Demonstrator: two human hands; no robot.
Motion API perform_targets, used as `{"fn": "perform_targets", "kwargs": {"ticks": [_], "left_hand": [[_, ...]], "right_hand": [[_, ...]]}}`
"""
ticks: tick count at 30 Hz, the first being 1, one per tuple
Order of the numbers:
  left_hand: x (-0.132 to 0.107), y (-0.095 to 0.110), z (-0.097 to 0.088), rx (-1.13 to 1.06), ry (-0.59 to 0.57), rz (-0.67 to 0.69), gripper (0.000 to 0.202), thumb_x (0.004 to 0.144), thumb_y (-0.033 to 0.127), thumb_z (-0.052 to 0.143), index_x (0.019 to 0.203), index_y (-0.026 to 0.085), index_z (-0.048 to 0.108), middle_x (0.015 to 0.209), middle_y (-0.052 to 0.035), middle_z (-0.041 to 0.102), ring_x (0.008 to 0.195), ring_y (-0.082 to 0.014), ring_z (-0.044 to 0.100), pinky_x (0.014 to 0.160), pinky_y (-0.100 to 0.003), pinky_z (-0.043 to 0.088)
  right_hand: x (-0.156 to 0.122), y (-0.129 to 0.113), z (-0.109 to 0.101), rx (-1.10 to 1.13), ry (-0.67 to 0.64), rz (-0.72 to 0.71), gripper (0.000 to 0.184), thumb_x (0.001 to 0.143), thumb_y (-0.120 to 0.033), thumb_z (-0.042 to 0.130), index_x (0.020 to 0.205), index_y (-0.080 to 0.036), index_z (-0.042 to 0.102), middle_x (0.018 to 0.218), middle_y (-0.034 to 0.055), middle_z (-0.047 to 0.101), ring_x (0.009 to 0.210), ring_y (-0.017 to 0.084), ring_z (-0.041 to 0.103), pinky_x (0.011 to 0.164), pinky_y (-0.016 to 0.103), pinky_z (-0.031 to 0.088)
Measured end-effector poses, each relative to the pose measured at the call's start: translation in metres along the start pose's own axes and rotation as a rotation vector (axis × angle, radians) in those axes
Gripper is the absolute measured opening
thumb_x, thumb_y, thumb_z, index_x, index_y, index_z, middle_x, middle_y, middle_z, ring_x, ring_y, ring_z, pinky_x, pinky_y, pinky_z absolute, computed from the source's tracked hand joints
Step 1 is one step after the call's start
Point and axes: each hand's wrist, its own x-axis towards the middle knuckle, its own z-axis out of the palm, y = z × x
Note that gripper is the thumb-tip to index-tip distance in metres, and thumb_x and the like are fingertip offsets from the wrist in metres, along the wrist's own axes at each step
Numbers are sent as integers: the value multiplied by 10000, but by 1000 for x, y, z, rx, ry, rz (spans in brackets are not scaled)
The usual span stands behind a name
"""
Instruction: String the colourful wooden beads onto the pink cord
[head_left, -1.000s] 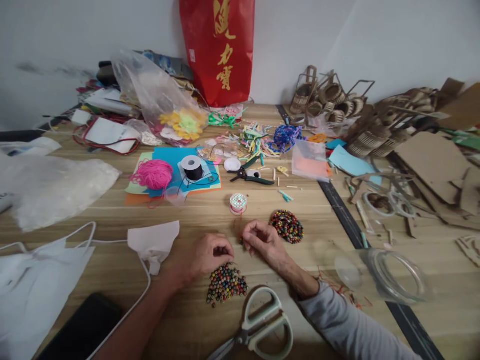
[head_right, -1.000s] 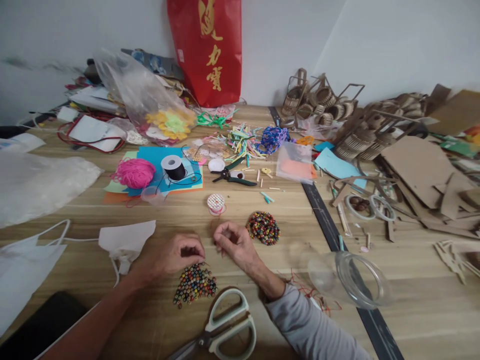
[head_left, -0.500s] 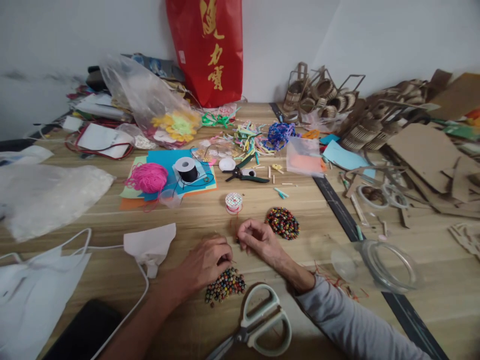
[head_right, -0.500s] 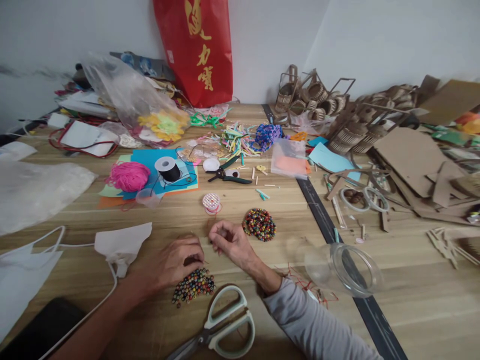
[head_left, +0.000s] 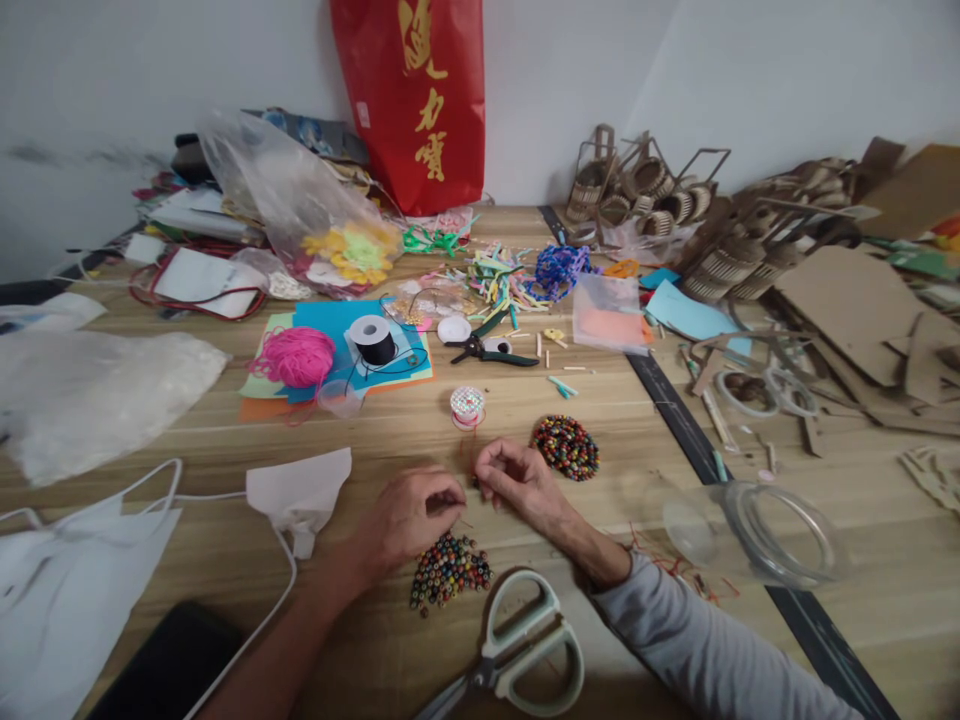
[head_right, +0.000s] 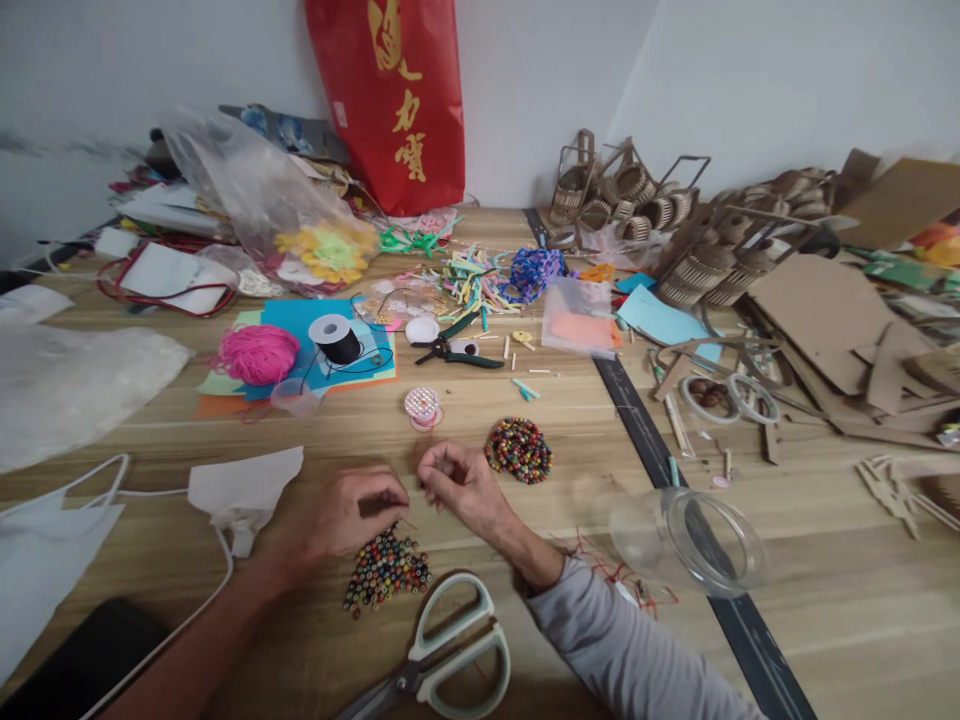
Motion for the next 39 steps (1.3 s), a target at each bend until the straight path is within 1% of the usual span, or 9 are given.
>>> {"fn": "perform_targets", "kwargs": {"ticks": [2,5,8,11,14,22,29,35,39], "left_hand": [[2,-3,1,-137,81,-52,98,740,138,589,709,160,679,682,-16,689,633,-137,603,612,-227,451],[6,-8,3,-327,148,-133,88,726,202,618,699,142,676,663,-31,696,620,-143,612,592,-225,465],[8,-13,6,-494,215,-175,109,693,242,653,719,140,681,684,-38,705,646,-155,629,620,-241,486],[9,-19,7,-584,224,-196,124,678,247,676,753,151,700,730,-39,725,692,-165,644,668,-254,499],[8,-23,6,-609,198,-213,119,689,248,682,763,161,717,763,-36,736,729,-166,650,711,-259,496],[7,-20,0,-629,156,-260,113,698,247,689,771,168,722,769,-24,732,747,-162,647,723,-251,490],[5,-25,0,-601,134,-259,133,731,267,681,820,177,722,820,-25,739,782,-170,654,753,-269,492],[5,-22,0,-629,155,-256,113,705,251,695,780,170,715,780,-21,732,752,-167,649,739,-272,491],[6,-22,0,-618,148,-229,103,718,240,690,789,173,721,796,-19,730,775,-164,646,746,-261,483]], "right_hand": [[0,0,0,-2,-1,4,366,773,-498,667,765,-149,557,546,-32,547,429,60,474,413,169,416],[0,0,0,-12,-7,5,360,777,-497,661,774,-151,559,549,-32,549,431,61,478,420,173,420],[0,0,0,-24,-7,6,361,780,-502,654,780,-154,559,551,-32,548,435,63,479,421,173,418],[0,-2,1,-39,-6,12,357,783,-497,652,776,-153,557,544,-37,538,429,59,462,418,171,407],[-1,-4,2,-58,-15,8,351,789,-490,648,772,-153,554,543,-38,531,431,56,447,424,171,398],[-2,-6,3,-64,-50,5,366,791,-504,639,770,-150,546,549,-43,509,438,54,430,432,173,379],[-3,-7,4,-86,-62,20,367,795,-509,633,773,-152,550,563,-42,503,461,58,436,449,178,373],[-3,-10,5,-88,-74,33,370,787,-515,641,766,-157,551,580,-40,492,478,63,427,457,185,357],[-4,-12,5,-101,-72,41,371,790,-512,638,771,-152,552,580,-41,488,481,64,424,457,185,353]]}}
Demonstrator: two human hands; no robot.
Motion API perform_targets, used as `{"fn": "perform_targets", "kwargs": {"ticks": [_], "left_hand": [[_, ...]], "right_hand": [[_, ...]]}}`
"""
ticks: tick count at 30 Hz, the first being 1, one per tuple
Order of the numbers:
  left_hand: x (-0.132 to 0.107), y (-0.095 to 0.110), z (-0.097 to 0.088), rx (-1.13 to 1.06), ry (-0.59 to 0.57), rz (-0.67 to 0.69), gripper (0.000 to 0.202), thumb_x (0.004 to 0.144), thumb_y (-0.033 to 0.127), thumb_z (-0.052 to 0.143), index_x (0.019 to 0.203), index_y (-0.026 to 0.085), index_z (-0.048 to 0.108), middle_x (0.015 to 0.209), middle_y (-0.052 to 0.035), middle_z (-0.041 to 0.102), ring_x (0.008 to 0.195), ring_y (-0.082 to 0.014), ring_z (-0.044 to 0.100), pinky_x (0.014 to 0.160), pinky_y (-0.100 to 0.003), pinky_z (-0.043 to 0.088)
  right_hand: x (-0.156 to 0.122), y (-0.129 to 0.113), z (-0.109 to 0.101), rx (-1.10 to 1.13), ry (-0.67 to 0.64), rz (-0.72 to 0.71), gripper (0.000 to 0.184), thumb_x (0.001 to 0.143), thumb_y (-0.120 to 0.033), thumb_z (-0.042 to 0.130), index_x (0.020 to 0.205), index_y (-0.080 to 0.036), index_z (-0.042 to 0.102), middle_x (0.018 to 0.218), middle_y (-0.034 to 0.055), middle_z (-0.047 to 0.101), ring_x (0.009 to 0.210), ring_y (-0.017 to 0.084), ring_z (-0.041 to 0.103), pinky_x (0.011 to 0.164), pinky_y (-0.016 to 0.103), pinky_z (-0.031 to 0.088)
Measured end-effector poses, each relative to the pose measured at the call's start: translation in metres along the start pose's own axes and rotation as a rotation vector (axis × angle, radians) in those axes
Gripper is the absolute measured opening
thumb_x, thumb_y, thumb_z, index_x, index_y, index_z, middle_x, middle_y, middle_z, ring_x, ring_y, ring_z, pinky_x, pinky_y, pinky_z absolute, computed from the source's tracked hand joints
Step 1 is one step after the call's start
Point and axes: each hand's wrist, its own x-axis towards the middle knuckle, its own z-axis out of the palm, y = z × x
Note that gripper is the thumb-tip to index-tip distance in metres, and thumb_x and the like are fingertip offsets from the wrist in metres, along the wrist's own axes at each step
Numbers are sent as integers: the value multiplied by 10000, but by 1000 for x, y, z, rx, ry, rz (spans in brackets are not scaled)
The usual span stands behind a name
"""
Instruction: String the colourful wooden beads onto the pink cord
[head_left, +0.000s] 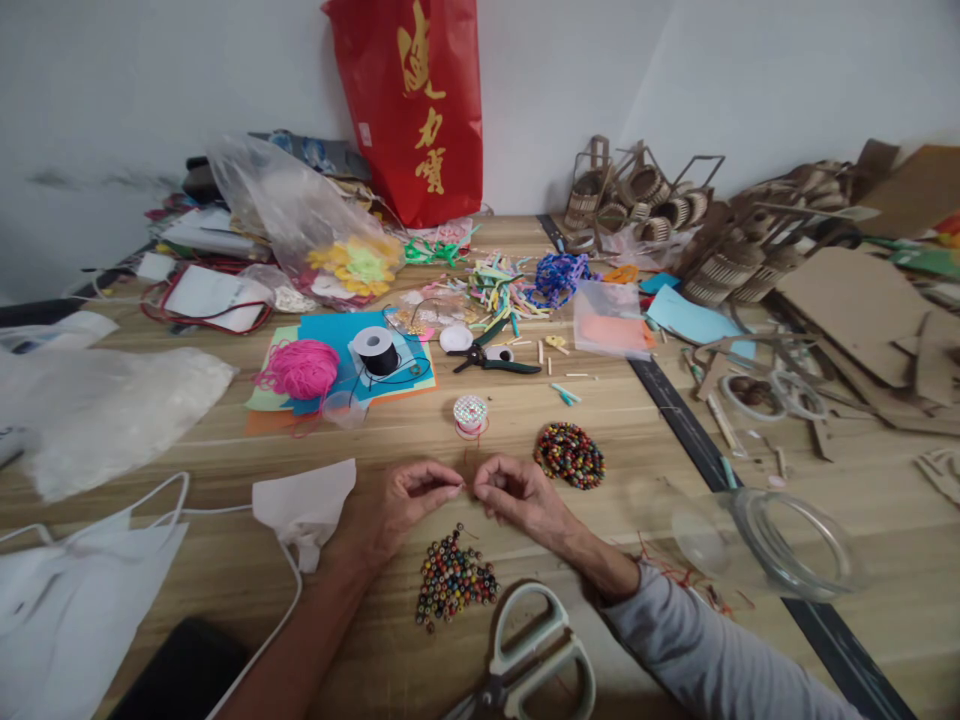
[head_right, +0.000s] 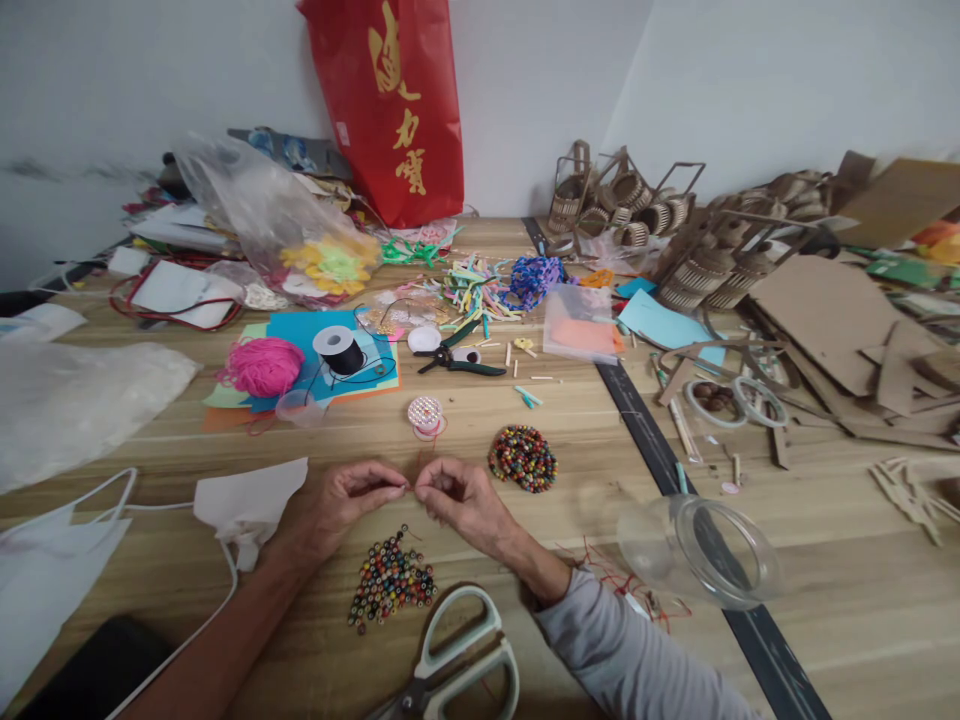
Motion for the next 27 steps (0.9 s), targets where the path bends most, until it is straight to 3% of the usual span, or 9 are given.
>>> {"fn": "perform_targets", "kwargs": {"ticks": [20,27], "left_hand": [[1,0,2,-1,0,80,101,703,249,681,750,166,718,769,-30,714,755,-168,637,738,-281,504],[1,0,4,-20,-11,38,135,678,260,703,755,149,710,759,-39,716,737,-168,638,719,-281,510]], "right_hand": [[1,5,1,1,-6,-6,362,795,-510,632,778,-158,554,573,-46,481,473,61,416,445,181,344],[1,4,2,-35,-10,-25,350,812,-490,620,768,-147,561,577,-43,469,486,62,396,451,182,325]]}}
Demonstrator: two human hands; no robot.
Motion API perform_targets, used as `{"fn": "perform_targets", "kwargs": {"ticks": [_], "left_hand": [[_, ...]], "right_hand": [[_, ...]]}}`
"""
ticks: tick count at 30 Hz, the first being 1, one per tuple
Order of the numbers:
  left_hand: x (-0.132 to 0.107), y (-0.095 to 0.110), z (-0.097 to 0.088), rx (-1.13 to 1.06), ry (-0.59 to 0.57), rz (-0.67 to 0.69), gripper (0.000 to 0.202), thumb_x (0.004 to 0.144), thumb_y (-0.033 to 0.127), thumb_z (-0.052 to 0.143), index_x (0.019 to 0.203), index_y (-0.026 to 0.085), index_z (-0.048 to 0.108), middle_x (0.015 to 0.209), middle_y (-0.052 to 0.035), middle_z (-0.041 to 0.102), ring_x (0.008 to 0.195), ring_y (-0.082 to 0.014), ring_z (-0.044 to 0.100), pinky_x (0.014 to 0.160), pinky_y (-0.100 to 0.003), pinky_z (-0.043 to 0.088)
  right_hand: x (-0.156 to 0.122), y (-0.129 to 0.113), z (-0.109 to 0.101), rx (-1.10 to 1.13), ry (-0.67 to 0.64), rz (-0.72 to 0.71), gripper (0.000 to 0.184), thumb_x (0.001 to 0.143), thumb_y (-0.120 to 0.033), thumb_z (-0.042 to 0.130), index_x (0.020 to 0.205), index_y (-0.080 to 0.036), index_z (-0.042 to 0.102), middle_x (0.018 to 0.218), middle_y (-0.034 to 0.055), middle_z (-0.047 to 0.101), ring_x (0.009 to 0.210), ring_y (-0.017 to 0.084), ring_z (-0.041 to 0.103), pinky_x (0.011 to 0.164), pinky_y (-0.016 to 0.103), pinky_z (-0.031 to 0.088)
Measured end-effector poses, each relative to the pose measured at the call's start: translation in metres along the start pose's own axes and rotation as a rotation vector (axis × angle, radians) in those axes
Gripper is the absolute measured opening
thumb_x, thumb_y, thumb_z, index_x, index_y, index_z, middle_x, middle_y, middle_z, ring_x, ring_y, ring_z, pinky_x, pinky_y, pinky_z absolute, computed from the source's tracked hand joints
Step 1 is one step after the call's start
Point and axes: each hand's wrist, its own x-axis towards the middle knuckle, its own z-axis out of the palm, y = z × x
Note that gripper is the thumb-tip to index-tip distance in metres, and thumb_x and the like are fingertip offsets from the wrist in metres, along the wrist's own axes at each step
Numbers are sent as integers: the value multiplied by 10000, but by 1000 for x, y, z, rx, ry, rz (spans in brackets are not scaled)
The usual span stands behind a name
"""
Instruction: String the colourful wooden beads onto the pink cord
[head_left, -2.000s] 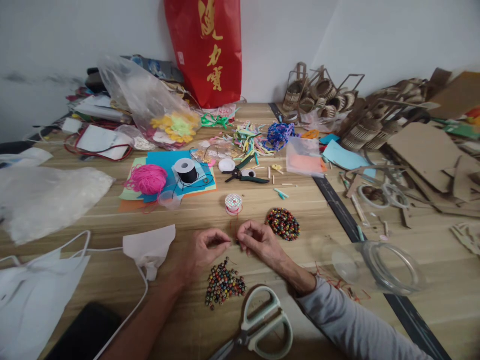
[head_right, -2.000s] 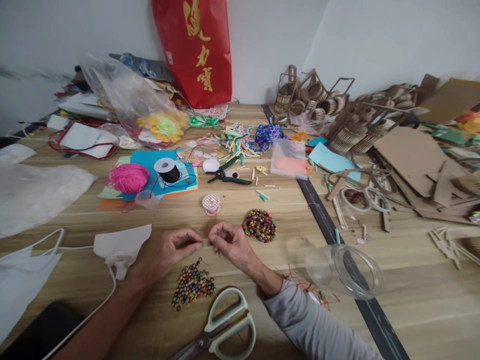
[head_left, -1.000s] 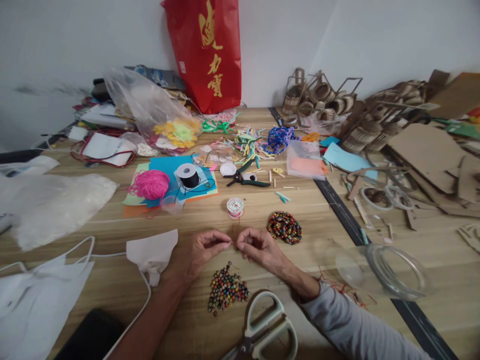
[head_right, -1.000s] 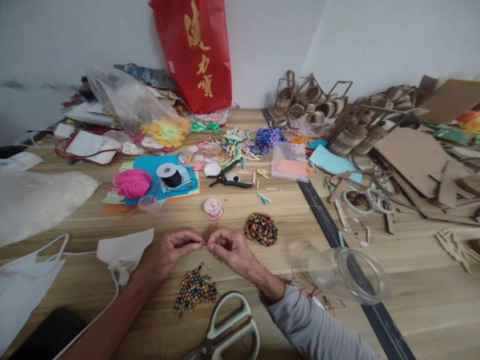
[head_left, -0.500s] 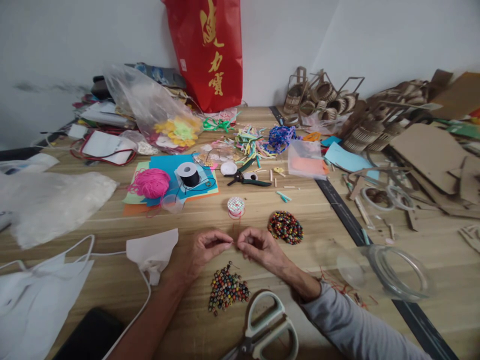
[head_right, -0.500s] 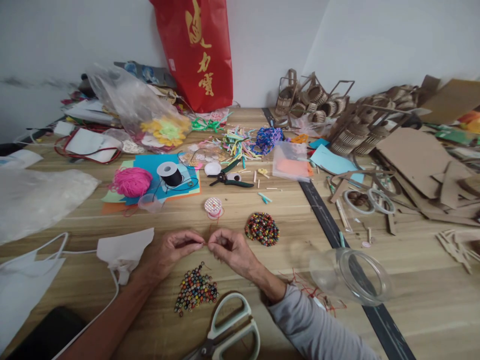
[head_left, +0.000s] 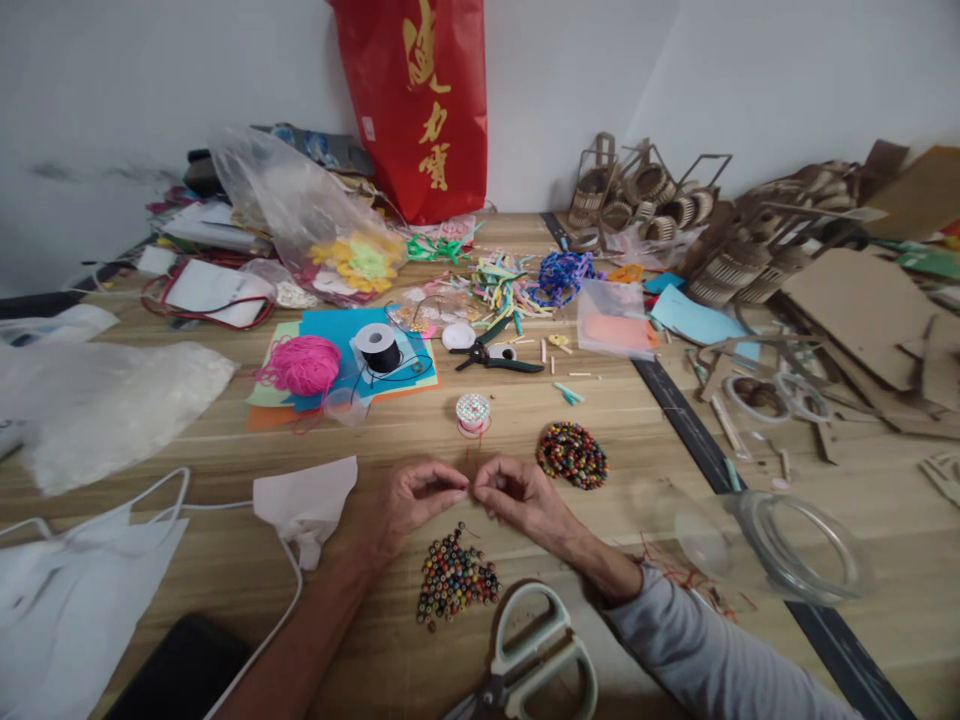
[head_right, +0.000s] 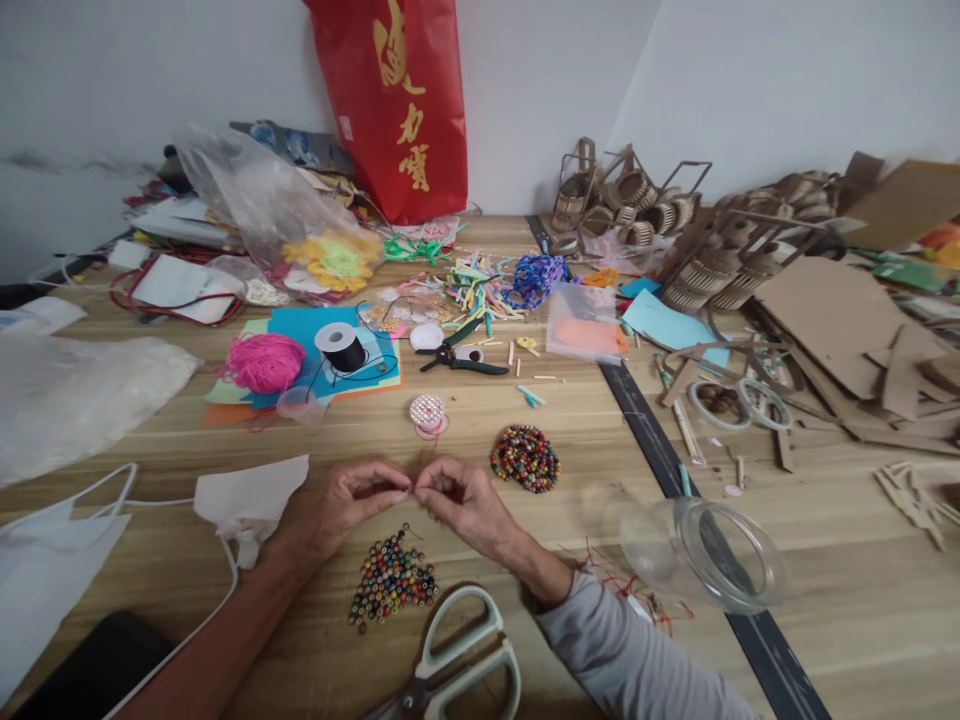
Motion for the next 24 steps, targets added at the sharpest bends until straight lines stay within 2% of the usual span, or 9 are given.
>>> {"fn": "perform_targets", "kwargs": {"ticks": [13,19,24], "left_hand": [[0,0,2,4,10,1,130,652,268,718,691,149,681,695,-27,694,680,-153,613,661,-260,489],[0,2,1,11,8,-43,124,647,271,721,660,160,667,687,-16,691,676,-153,608,668,-263,483],[0,5,3,9,11,-24,133,668,288,695,644,163,656,652,-4,667,652,-149,590,657,-259,464]], "right_hand": [[0,2,2,-38,6,-57,293,809,-442,632,757,-155,601,634,-22,507,561,91,425,519,214,340],[0,0,1,-40,-3,-55,289,818,-435,626,759,-154,594,622,-27,493,546,86,413,508,212,332],[0,-2,2,1,14,-26,335,799,-487,637,822,-159,573,631,-28,511,516,78,430,473,199,343]]}}
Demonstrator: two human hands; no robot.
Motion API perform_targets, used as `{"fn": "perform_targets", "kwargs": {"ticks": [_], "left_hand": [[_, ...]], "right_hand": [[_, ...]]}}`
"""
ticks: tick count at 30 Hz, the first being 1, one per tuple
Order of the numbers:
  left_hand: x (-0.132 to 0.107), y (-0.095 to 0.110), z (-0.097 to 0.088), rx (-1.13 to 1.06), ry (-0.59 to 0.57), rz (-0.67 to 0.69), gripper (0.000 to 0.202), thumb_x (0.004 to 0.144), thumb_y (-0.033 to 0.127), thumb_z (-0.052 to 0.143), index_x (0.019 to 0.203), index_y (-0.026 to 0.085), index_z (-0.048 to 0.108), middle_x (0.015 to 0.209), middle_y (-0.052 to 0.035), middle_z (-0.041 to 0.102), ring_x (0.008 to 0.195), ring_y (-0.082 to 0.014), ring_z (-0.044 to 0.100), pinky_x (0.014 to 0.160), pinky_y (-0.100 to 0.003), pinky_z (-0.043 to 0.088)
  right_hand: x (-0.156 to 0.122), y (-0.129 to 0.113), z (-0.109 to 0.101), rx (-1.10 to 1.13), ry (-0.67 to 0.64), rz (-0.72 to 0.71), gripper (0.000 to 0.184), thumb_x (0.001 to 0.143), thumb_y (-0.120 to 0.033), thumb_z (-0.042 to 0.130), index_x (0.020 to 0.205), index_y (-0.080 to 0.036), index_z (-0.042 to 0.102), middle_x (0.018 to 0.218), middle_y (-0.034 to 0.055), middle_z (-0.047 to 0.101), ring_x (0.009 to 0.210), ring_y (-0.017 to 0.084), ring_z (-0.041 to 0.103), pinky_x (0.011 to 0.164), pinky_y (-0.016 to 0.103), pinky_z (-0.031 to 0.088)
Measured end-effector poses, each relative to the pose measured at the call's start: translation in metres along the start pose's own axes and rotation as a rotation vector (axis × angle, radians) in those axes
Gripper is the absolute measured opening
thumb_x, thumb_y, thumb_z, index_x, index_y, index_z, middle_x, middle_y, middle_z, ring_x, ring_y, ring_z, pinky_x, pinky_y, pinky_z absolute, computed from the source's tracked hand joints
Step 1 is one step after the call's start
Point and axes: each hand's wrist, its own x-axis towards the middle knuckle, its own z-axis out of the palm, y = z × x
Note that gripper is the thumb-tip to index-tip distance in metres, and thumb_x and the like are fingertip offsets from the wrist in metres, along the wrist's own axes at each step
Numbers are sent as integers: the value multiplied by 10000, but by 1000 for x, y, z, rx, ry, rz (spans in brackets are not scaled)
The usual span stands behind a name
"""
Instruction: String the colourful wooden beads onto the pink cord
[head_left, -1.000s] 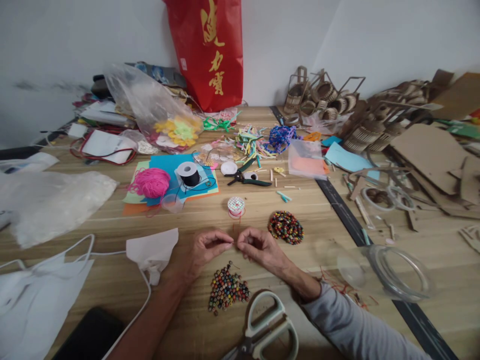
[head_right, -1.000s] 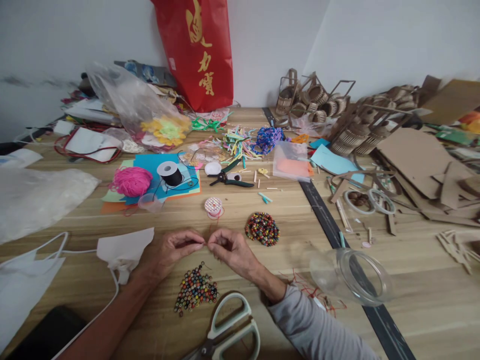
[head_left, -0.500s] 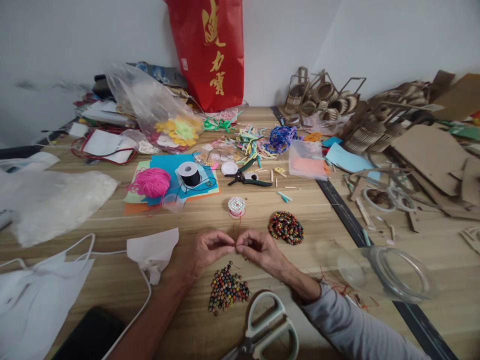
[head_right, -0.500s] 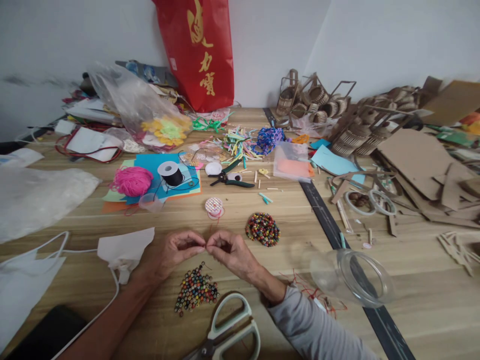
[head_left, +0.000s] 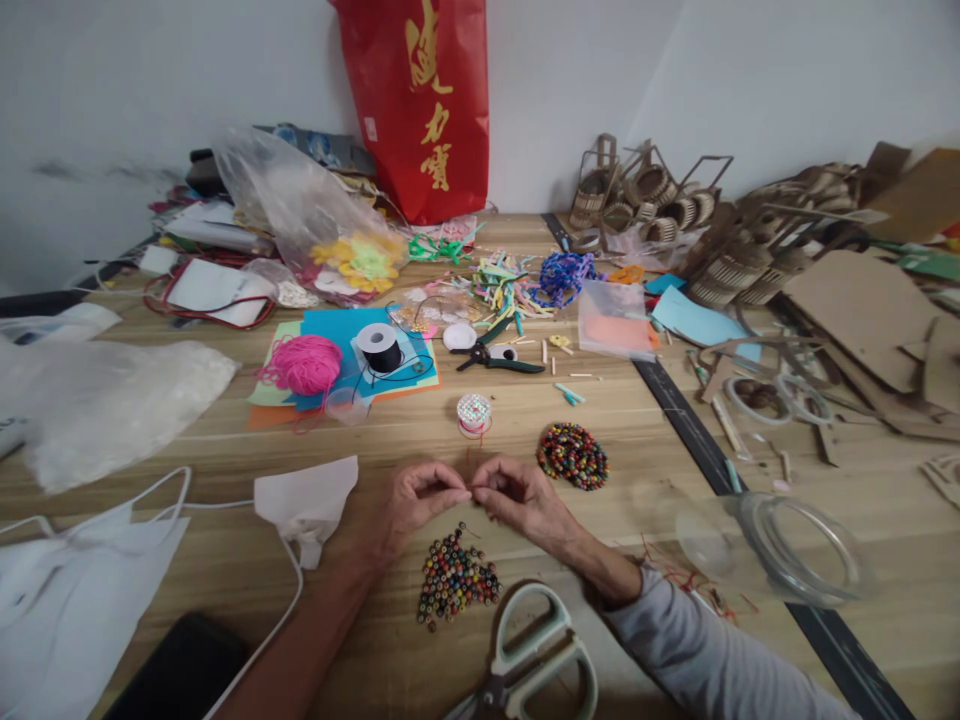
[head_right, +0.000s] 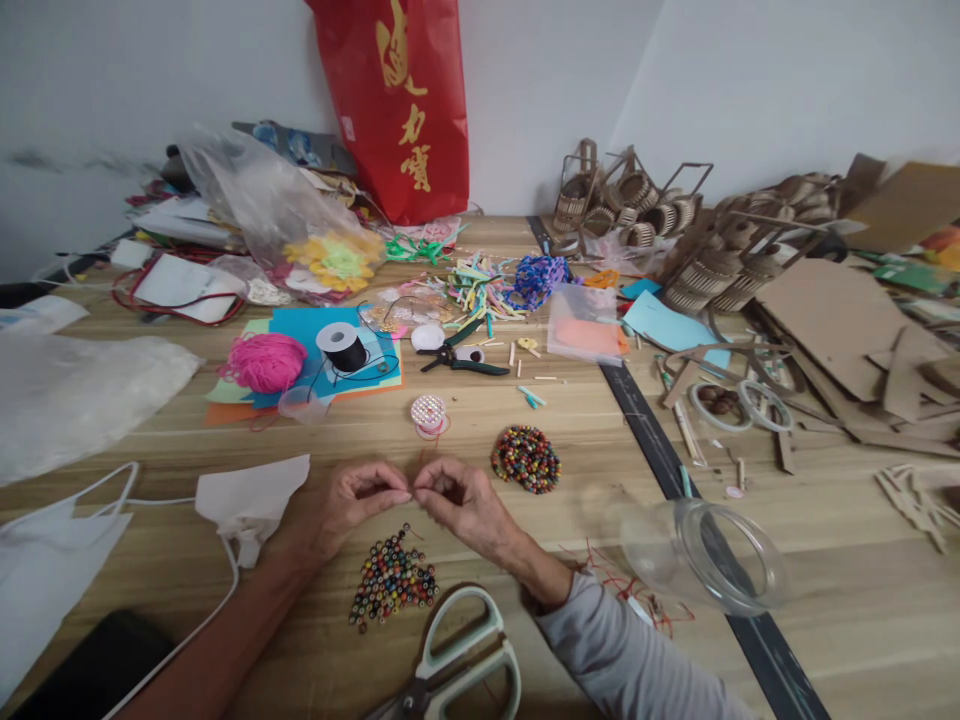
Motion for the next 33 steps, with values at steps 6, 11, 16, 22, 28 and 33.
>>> {"fn": "perform_targets", "kwargs": {"ticks": [6,11,16,22,28,33], "left_hand": [[1,1,0,-9,16,-18,117,677,282,658,651,169,648,634,14,643,653,-149,574,659,-254,455],[1,-2,-1,-53,17,-20,120,669,285,671,640,171,650,623,20,634,640,-144,566,643,-242,452],[1,-2,0,-60,12,-7,122,679,284,676,637,172,656,619,18,637,638,-142,568,646,-239,451],[1,1,1,-17,-5,9,128,677,292,672,636,170,667,618,12,643,631,-144,566,628,-240,440],[0,-1,0,15,-19,28,143,679,300,682,635,164,672,617,12,633,632,-136,546,631,-235,421],[0,-5,0,28,-14,27,158,677,307,687,634,157,666,613,11,618,625,-132,537,622,-232,416]], "right_hand": [[1,4,-2,59,60,26,372,809,-499,626,922,-156,540,583,-36,532,465,78,470,440,189,396],[0,1,-3,63,21,-17,357,822,-485,623,935,-152,561,618,-17,570,504,84,506,463,191,424],[-1,2,-2,122,-76,-16,295,832,-433,636,930,-165,562,669,-15,591,548,80,537,523,200,440],[0,6,0,108,-72,-13,288,775,-410,700,880,-165,591,733,-3,599,625,95,542,582,221,428],[0,4,0,35,-47,-37,252,796,-402,667,810,-157,608,665,-25,542,579,84,473,538,209,384],[0,4,0,34,-39,2,306,790,-448,656,776,-148,602,618,-29,514,517,74,437,481,201,351]]}}
